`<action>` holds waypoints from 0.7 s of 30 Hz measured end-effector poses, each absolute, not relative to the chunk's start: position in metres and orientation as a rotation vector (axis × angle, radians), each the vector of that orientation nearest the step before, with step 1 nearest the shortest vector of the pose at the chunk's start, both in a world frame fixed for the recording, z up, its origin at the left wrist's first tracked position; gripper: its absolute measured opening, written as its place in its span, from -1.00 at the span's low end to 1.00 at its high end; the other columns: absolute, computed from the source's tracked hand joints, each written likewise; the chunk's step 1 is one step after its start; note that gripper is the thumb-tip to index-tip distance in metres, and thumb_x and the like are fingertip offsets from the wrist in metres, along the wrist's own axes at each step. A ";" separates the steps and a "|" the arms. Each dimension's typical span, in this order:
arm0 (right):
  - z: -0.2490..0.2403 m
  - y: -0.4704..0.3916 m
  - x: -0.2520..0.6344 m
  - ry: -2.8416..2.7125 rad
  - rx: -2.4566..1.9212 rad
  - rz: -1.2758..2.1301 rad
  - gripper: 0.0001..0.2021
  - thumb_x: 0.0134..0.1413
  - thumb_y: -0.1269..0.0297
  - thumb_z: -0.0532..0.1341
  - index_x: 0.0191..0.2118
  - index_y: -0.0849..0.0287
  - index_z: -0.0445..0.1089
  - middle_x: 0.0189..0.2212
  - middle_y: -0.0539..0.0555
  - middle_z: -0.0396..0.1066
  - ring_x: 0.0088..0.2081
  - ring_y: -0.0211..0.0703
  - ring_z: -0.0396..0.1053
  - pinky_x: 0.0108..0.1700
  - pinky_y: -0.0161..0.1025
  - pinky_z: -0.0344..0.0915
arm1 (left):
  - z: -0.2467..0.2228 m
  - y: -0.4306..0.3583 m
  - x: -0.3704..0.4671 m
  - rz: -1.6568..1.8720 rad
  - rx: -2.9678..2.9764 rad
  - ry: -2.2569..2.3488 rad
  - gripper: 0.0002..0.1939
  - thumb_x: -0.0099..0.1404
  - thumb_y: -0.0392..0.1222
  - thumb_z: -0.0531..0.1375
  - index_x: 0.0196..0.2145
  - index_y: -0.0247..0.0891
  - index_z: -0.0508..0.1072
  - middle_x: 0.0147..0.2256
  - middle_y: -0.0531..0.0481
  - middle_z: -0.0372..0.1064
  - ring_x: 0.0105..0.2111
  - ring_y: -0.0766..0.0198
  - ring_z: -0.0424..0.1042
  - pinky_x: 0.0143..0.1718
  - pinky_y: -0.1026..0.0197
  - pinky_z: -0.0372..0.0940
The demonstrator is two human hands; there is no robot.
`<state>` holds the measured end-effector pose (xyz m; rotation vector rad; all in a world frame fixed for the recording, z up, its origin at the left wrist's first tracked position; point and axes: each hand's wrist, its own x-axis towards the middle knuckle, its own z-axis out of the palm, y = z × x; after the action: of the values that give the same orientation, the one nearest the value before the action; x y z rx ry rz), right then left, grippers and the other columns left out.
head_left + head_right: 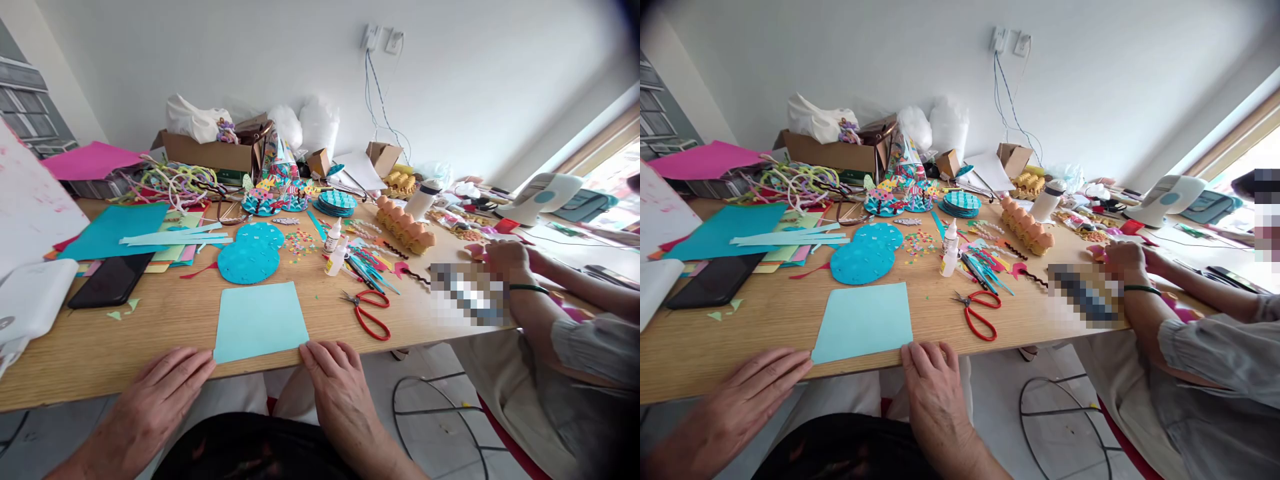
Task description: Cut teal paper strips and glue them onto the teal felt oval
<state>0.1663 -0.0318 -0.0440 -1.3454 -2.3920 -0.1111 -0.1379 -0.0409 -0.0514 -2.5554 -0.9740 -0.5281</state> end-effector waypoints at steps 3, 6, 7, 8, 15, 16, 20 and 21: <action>-0.043 -0.033 0.167 -2.384 -1.377 -0.113 -0.61 0.03 0.54 0.07 0.00 0.13 0.26 -0.13 0.08 0.40 -0.15 -0.07 0.26 -0.03 -0.11 0.07 | -0.053 -0.040 -0.138 -0.532 -2.522 -0.941 -0.61 0.28 -0.32 -0.03 0.05 -0.16 0.31 -0.06 0.07 0.39 -0.02 0.26 0.29 0.19 0.27 -0.10; -0.041 -0.033 0.170 -2.361 -1.471 -0.073 -0.62 0.03 0.54 0.07 -0.03 0.08 0.30 -0.15 0.05 0.41 -0.16 -0.09 0.28 -0.05 -0.14 0.09 | -0.059 -0.043 -0.135 -0.576 -2.519 -0.955 -0.56 0.30 -0.30 -0.05 0.13 -0.13 0.22 -0.07 0.09 0.40 -0.04 0.28 0.31 0.18 0.28 -0.08; -0.039 -0.032 0.173 -2.358 -1.504 -0.052 -0.63 0.02 0.54 0.07 -0.05 0.06 0.31 -0.14 0.04 0.41 -0.15 -0.10 0.28 -0.04 -0.15 0.09 | -0.061 -0.044 -0.135 -0.603 -2.521 -1.004 -0.54 0.32 -0.29 -0.06 0.16 -0.10 0.15 -0.06 0.11 0.39 -0.05 0.29 0.32 0.16 0.29 -0.03; -0.037 -0.030 0.178 -2.350 -1.540 -0.036 -0.63 0.01 0.54 0.07 -0.07 0.05 0.33 -0.13 0.03 0.41 -0.13 -0.10 0.28 -0.03 -0.15 0.09 | -0.062 -0.045 -0.136 -0.638 -2.523 -1.078 -0.52 0.33 -0.28 -0.07 0.19 -0.06 0.09 -0.05 0.13 0.38 -0.06 0.30 0.33 0.13 0.29 0.03; -0.014 0.008 0.229 -2.088 -1.952 -0.121 -0.71 0.14 0.39 0.02 -0.04 0.19 0.32 -0.02 0.13 0.31 -0.02 -0.04 0.23 -0.05 -0.17 0.14 | -0.040 -0.041 -0.147 -1.020 -2.373 -1.522 -0.54 0.30 -0.09 0.00 0.15 0.15 0.10 -0.02 0.19 0.32 -0.10 0.22 0.37 -0.03 0.18 0.26; -0.012 0.015 0.233 -2.068 -2.016 -0.107 -0.74 0.15 0.34 0.03 -0.08 0.19 0.34 -0.05 0.14 0.33 -0.04 -0.03 0.25 -0.08 -0.17 0.16 | -0.035 -0.039 -0.142 -1.070 -2.382 -1.478 -0.57 0.29 -0.10 0.03 0.11 0.13 0.17 -0.07 0.17 0.35 -0.13 0.24 0.39 -0.05 0.22 0.27; -0.014 0.035 0.233 -2.031 -2.208 -0.089 -0.82 0.12 0.24 0.08 -0.25 0.19 0.36 -0.22 0.14 0.39 -0.15 -0.01 0.32 -0.19 -0.18 0.19 | -0.014 -0.035 -0.101 -1.141 -2.613 -1.205 -0.79 0.24 -0.20 0.11 -0.13 -0.09 0.36 -0.21 0.05 0.42 -0.25 0.32 0.44 -0.18 0.41 0.30; -0.016 0.038 0.231 -2.023 -2.232 -0.100 -0.83 0.11 0.24 0.08 -0.28 0.20 0.35 -0.25 0.14 0.39 -0.17 -0.01 0.33 -0.21 -0.18 0.19 | -0.010 -0.034 -0.089 -1.184 -2.641 -1.210 -0.86 0.24 -0.25 0.11 -0.22 -0.11 0.37 -0.26 0.05 0.41 -0.30 0.34 0.44 -0.22 0.42 0.30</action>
<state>0.2309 0.0383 -0.0162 -2.2316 -2.0235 -0.0995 -0.0891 -0.0342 -0.0097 -2.6412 -1.2096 -1.1841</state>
